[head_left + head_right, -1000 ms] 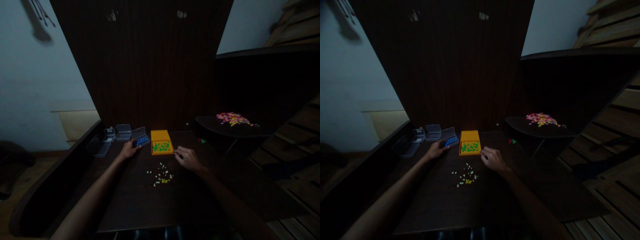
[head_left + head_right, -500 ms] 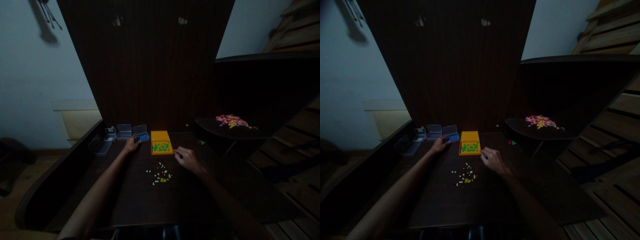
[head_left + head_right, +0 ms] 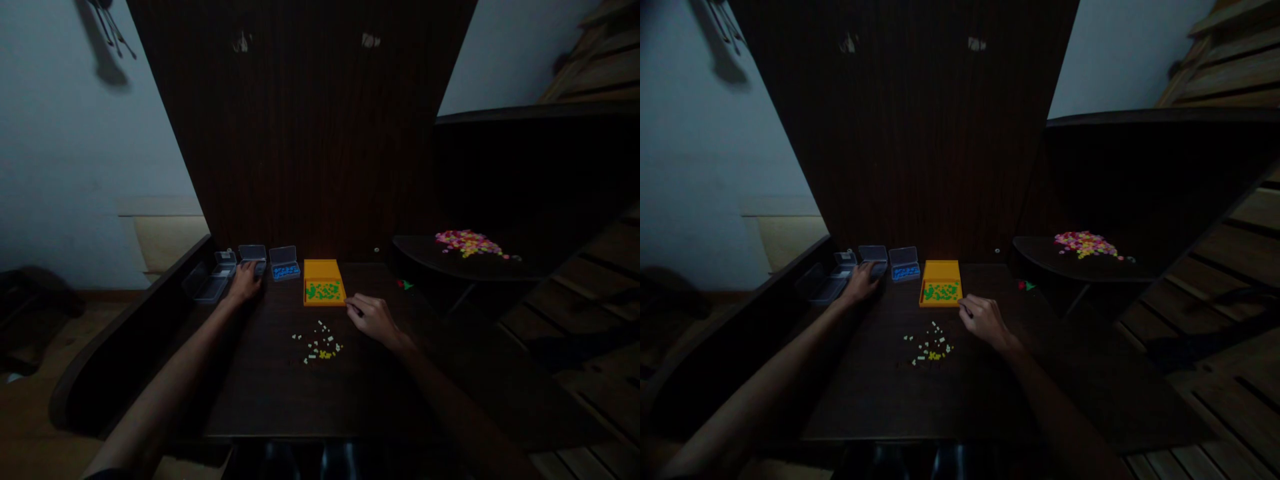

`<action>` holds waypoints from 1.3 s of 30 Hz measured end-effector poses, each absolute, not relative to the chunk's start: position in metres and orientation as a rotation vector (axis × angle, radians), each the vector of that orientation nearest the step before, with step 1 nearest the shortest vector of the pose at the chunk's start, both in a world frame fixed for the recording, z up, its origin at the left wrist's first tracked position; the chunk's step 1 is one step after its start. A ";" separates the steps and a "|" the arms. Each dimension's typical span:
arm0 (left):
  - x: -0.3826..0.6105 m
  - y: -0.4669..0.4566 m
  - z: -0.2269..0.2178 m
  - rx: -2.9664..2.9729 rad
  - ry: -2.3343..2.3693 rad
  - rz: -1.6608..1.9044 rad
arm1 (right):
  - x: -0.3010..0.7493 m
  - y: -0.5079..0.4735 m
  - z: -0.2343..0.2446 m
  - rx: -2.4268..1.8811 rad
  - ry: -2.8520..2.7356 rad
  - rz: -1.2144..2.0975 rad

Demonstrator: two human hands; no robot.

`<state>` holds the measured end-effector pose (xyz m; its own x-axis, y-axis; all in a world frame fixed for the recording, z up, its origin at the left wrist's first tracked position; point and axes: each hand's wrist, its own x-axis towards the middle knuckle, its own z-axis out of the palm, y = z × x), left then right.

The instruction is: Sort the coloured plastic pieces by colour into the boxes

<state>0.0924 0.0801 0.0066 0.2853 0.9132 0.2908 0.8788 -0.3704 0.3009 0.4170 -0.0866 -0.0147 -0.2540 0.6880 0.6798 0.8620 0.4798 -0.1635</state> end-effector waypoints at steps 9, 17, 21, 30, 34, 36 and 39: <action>0.085 0.069 -0.003 2.555 1.854 0.466 | 0.419 -0.086 -0.016 -1.276 -2.025 -0.339; 0.077 0.023 0.003 2.662 1.707 0.445 | 0.418 -0.088 -0.014 -1.263 -2.035 -0.365; 0.069 -0.006 -0.004 2.707 1.565 0.529 | 0.417 -0.089 -0.013 -1.245 -2.061 -0.371; 0.064 -0.058 -0.009 2.659 1.322 0.740 | 0.412 -0.090 -0.016 -1.260 -2.121 -0.303; 0.058 -0.062 -0.010 2.581 1.607 0.916 | 0.411 -0.091 -0.018 -1.254 -2.115 -0.248; 0.055 -0.061 -0.010 2.475 1.766 0.982 | 0.410 -0.091 -0.020 -1.255 -2.116 -0.212; 0.051 -0.056 -0.011 2.349 1.805 1.007 | 0.410 -0.091 -0.022 -1.273 -2.128 -0.169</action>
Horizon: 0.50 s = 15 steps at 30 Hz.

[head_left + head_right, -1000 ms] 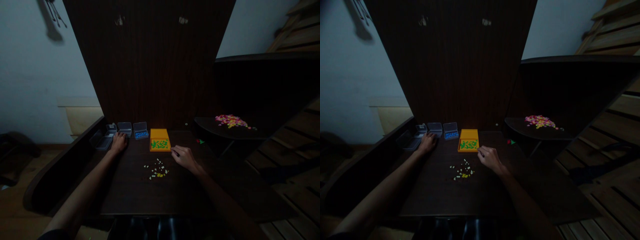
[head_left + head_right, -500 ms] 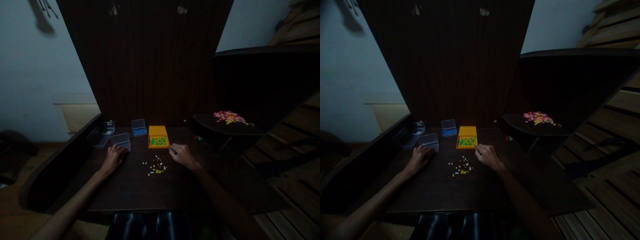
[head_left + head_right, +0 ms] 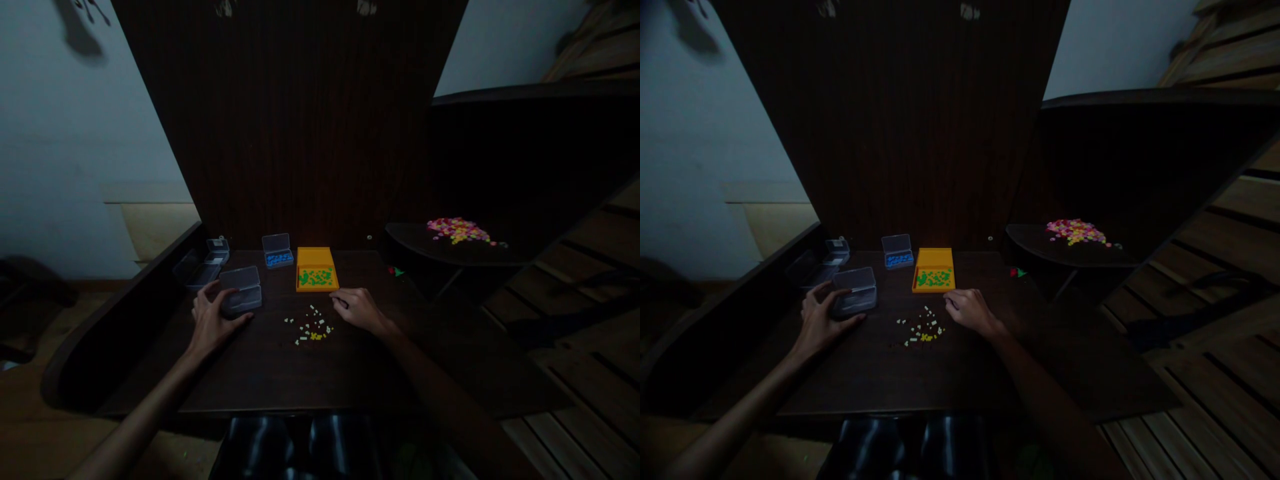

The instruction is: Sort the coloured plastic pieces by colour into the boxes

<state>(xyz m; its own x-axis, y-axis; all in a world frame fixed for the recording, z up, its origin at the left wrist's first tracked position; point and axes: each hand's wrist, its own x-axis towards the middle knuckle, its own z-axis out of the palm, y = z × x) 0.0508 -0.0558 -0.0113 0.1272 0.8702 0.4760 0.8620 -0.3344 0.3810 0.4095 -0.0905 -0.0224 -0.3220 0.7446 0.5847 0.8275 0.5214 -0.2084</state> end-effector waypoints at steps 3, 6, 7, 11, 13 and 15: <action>0.046 -0.048 -0.014 2.258 1.750 1.042 | 0.409 -0.090 -0.024 -1.299 -2.131 -0.138; 0.041 -0.040 -0.016 2.204 1.713 1.051 | 0.408 -0.090 -0.025 -1.300 -2.132 -0.113; 0.040 -0.037 -0.016 2.199 1.692 1.035 | 0.408 -0.090 -0.025 -1.299 -2.136 -0.109; 0.035 -0.027 -0.014 2.162 1.597 0.914 | 0.407 -0.092 -0.023 -1.292 -2.148 -0.126; 0.034 -0.024 -0.013 2.120 1.579 0.877 | 0.406 -0.092 -0.022 -1.293 -2.149 -0.139; 0.034 -0.020 -0.012 2.089 1.566 0.855 | 0.406 -0.093 -0.021 -1.301 -2.156 -0.145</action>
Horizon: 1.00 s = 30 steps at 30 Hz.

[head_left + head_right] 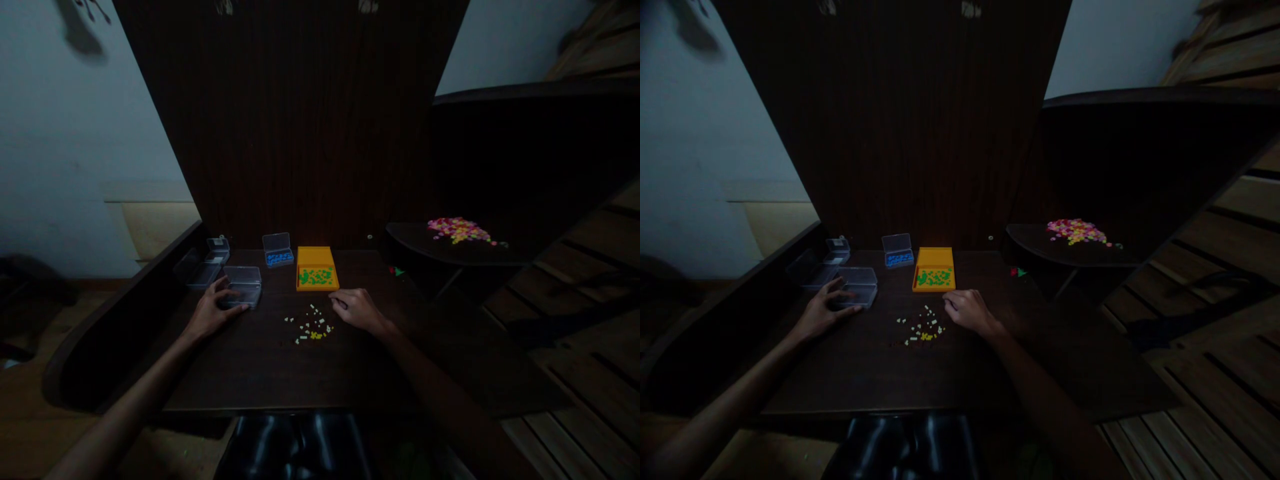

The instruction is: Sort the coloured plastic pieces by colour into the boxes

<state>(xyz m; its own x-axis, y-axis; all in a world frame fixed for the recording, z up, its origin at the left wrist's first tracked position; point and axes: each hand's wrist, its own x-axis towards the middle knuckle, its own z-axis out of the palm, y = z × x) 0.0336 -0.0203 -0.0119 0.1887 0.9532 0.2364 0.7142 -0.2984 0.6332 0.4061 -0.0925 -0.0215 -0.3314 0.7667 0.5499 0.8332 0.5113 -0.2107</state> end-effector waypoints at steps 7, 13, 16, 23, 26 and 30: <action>0.035 -0.005 -0.007 2.051 1.472 0.743 | 0.404 -0.093 -0.021 -1.314 -2.175 -0.112; 0.060 0.001 0.010 2.030 1.321 1.015 | 0.399 -0.094 -0.021 -1.291 -2.186 -0.010; 0.084 -0.004 0.023 1.943 1.165 1.086 | 0.397 -0.095 -0.018 -1.269 -2.193 0.072; 0.133 0.001 0.021 2.001 0.947 1.048 | 0.396 -0.098 -0.015 -1.257 -2.225 0.228; 0.147 0.003 0.009 1.922 0.876 1.041 | 0.396 -0.099 -0.015 -1.266 -2.241 0.259; 0.156 -0.007 0.001 1.761 0.785 1.137 | 0.395 -0.097 -0.016 -1.259 -2.265 0.281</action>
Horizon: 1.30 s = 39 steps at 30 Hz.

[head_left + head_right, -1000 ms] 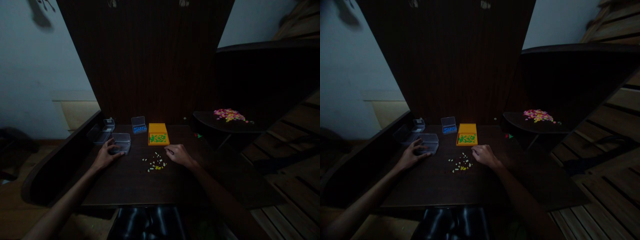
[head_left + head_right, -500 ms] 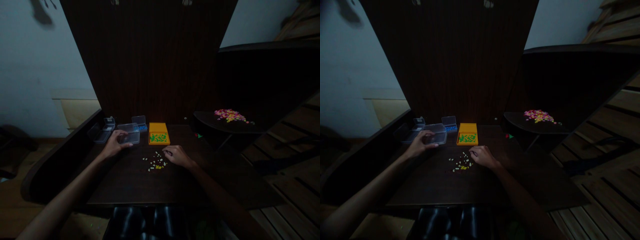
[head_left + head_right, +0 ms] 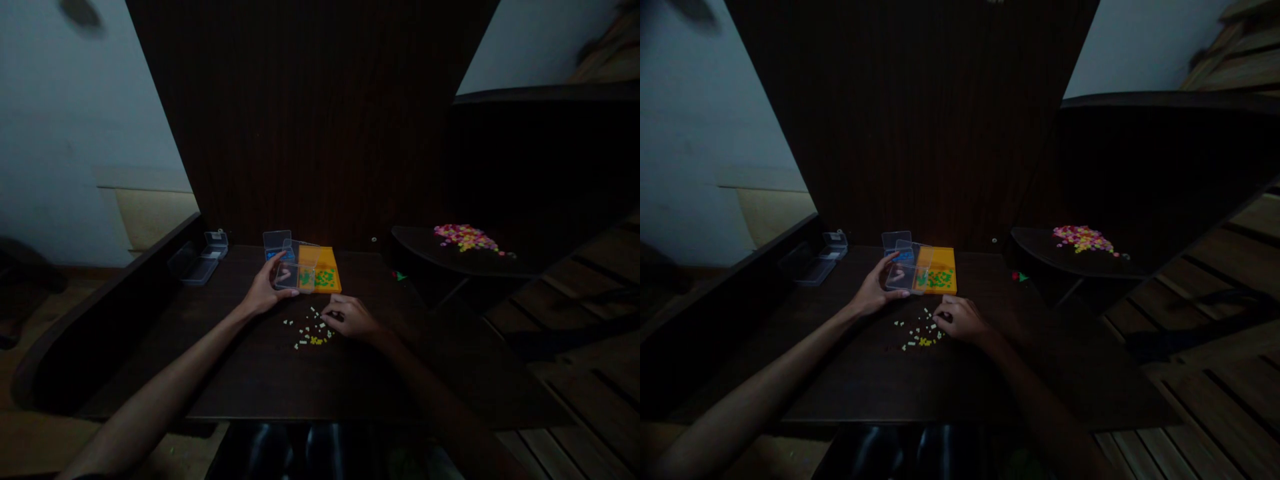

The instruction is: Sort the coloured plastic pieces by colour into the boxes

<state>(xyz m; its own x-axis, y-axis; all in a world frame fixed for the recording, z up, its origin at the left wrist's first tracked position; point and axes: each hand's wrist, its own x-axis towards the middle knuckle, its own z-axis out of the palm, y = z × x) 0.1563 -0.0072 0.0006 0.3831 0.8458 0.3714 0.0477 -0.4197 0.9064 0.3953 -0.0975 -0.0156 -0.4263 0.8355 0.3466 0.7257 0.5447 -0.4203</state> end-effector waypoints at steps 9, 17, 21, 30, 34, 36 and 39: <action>0.161 -0.032 -0.002 1.638 0.687 1.156 | 0.389 -0.092 -0.019 -1.285 -2.296 0.310; 0.161 -0.030 -0.007 1.577 0.696 1.177 | 0.390 -0.092 -0.003 -1.272 -2.020 0.734; 0.162 -0.030 -0.008 1.583 0.674 1.175 | 0.390 -0.093 0.008 -1.187 -1.655 1.133; 0.162 -0.034 -0.007 1.586 0.635 1.156 | 0.386 -0.088 0.035 -0.925 -1.241 1.450; 0.164 -0.036 -0.010 1.595 0.644 1.155 | 0.385 -0.077 0.039 -0.922 -1.218 1.430; 0.165 -0.036 -0.011 1.591 0.630 1.161 | 0.384 -0.071 0.039 -0.927 -1.223 1.409; 0.166 -0.038 -0.012 1.577 0.605 1.156 | 0.384 -0.065 0.034 -0.950 -1.249 1.371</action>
